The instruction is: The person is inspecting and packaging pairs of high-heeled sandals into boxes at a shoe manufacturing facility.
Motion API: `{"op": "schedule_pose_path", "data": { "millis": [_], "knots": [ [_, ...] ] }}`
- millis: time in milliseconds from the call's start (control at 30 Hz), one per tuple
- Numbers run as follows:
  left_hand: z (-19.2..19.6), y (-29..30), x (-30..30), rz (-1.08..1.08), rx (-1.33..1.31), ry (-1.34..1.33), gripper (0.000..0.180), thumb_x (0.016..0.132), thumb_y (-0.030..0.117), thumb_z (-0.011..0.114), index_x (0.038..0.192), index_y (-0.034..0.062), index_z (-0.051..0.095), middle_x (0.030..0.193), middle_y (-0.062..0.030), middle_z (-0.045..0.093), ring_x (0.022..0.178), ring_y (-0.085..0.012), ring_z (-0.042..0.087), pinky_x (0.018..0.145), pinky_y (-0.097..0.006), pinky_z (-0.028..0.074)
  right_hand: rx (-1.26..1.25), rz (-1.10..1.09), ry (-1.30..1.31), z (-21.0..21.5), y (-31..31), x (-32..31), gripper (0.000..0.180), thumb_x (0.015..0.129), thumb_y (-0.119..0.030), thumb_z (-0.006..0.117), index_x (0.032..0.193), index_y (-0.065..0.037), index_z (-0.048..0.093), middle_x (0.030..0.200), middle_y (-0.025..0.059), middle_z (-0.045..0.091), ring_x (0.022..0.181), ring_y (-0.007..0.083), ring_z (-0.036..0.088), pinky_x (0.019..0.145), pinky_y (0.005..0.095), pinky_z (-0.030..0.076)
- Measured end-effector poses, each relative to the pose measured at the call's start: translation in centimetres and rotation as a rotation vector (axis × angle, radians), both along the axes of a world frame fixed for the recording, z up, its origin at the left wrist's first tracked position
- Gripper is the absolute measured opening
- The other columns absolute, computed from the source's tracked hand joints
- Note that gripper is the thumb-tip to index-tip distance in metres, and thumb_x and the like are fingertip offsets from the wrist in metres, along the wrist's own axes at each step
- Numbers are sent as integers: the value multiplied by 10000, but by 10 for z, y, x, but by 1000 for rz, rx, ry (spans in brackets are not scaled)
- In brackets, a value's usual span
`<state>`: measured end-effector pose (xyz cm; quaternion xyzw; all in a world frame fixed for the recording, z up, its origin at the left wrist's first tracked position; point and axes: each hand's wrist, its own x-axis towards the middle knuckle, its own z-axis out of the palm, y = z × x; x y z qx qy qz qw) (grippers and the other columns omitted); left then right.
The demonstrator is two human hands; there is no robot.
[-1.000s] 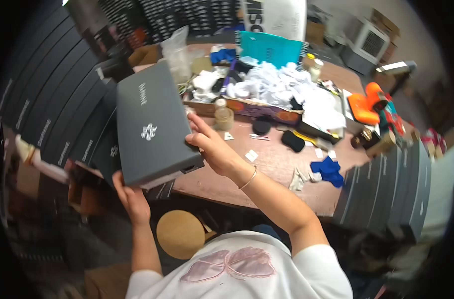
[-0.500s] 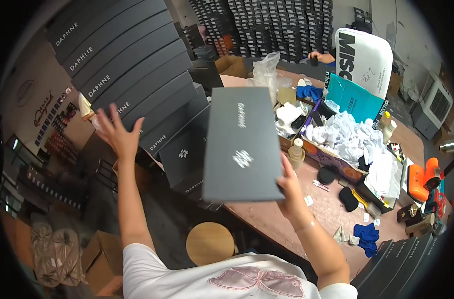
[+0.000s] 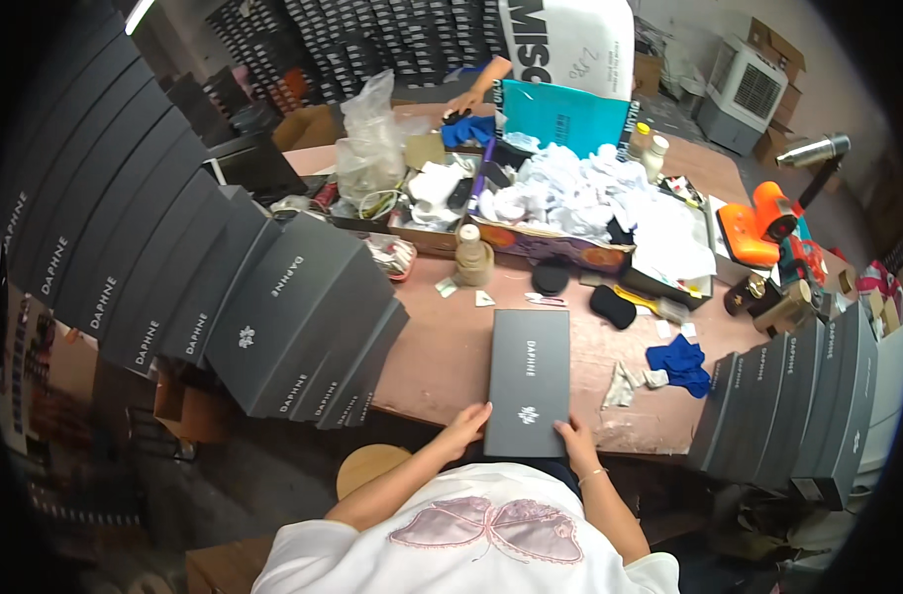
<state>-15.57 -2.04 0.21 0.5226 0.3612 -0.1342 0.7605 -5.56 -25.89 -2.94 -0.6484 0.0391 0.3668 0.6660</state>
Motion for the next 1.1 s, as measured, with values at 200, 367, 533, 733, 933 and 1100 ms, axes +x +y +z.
{"op": "schedule_pose_path", "data": {
  "millis": [200,367,533,733,933,1100],
  "knots": [
    [-5,-29,23,118,-326,68,436,844,440,662,1083,80,605,1049,-55,627,962,-176,573,907,-433,401,-169,99,216,32,-34,54,316,792,-282,727,936,-26,608,863,39,588,743,121,530,637,270,445],
    [30,-49,45,252,-274,-66,451,836,421,683,1111,75,592,1109,-76,597,1055,-196,528,927,-412,397,149,16,326,54,-50,84,349,888,-306,623,1055,-1,598,1024,74,632,933,152,597,804,318,486],
    [47,-11,41,110,421,-312,823,819,287,733,1449,42,265,1443,-169,344,1338,-296,328,1091,-389,279,336,-10,167,101,1,52,302,875,-250,658,1081,-38,597,1019,64,642,878,143,618,766,292,508],
    [75,86,32,126,642,-277,578,912,264,603,1380,14,374,1325,-227,454,1248,-338,427,1037,-415,340,-212,495,-1054,108,60,18,573,769,-193,718,1240,14,468,1218,234,516,1087,412,505,929,446,424],
    [48,-37,73,-803,1179,-778,364,749,132,639,1089,9,595,1219,-180,539,1210,-314,454,1054,-486,312,-888,588,-1206,49,25,97,515,759,-212,671,1223,-55,512,1175,161,570,1210,354,435,1005,544,308],
    [-4,-74,70,-1208,1269,-777,316,733,208,681,992,32,643,1143,-122,569,1218,-271,438,1055,-526,286,-1133,538,-1119,16,50,121,234,781,-198,613,954,-45,648,989,140,666,1092,328,543,1003,615,251]
  ]
}}
